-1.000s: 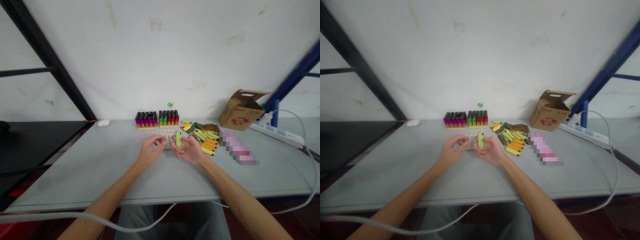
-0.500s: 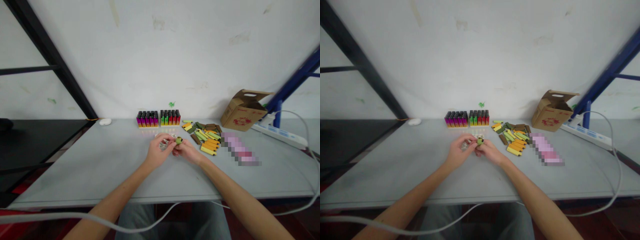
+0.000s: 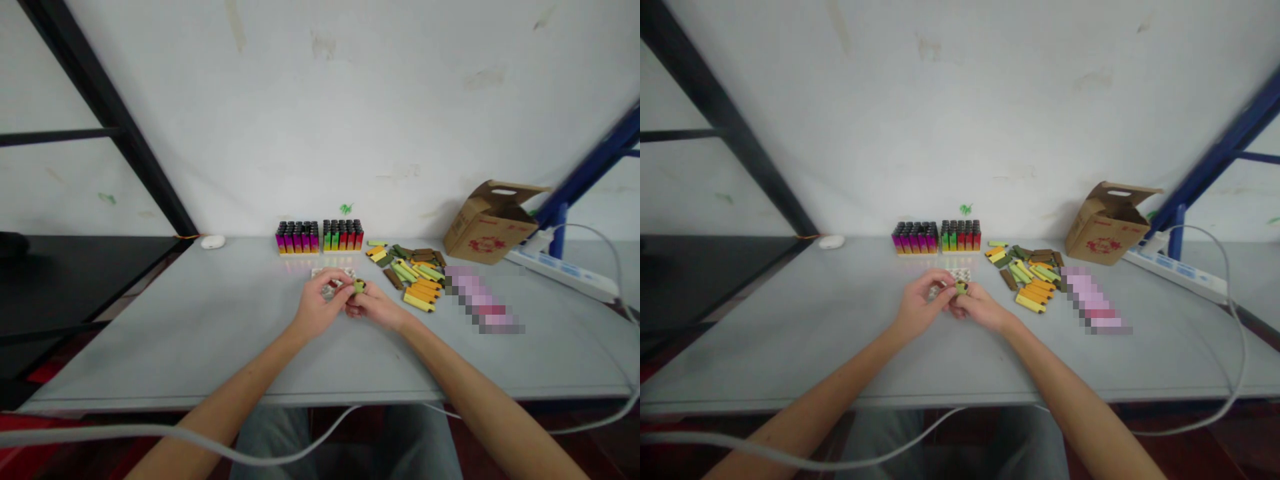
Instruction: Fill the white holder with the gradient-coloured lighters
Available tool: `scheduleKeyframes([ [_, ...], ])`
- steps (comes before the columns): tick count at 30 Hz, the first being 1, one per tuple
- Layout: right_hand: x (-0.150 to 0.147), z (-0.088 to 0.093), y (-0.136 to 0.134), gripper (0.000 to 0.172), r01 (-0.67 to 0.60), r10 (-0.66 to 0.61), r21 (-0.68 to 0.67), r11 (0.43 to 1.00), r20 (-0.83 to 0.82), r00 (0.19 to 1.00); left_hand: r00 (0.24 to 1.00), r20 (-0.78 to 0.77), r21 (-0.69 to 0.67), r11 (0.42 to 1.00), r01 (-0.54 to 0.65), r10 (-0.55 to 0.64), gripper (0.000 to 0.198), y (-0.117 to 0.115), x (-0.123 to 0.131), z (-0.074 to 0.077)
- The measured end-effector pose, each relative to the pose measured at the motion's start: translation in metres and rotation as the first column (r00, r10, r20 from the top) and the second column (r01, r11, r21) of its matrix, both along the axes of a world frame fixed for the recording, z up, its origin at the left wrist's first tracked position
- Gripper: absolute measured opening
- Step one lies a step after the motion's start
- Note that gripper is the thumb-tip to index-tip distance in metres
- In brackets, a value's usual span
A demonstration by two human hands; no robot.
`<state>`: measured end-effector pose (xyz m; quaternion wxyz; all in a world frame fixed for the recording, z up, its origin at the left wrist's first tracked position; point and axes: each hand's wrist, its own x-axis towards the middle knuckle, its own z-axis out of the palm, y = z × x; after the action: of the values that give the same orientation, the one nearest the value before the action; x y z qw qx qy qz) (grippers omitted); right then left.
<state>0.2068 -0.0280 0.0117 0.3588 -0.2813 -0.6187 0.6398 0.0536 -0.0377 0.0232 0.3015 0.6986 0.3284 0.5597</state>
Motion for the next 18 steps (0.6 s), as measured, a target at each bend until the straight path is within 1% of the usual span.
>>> scheduleKeyframes([
  [5,-0.002,-0.001,-0.001,0.006,-0.018,0.016,-0.075,0.997,-0.031,0.999,1.0,0.005,-0.044,0.999,-0.018,0.018,0.006,-0.001,0.0,-0.002],
  [9,-0.003,-0.004,-0.001,0.005,-0.01,0.006,-0.098,0.995,-0.042,0.999,0.999,0.034,-0.099,0.994,-0.037,0.041,0.008,0.0,0.001,-0.005],
  [14,-0.005,0.0,-0.003,0.006,-0.005,0.005,-0.066,0.998,0.0,1.0,0.998,0.062,-0.18,0.984,-0.012,0.024,0.012,0.004,-0.001,-0.01],
  [18,-0.007,0.002,-0.004,0.006,-0.001,0.002,-0.079,0.997,0.012,1.0,0.995,0.096,-0.241,0.97,0.039,-0.016,0.015,0.005,-0.002,-0.01],
])
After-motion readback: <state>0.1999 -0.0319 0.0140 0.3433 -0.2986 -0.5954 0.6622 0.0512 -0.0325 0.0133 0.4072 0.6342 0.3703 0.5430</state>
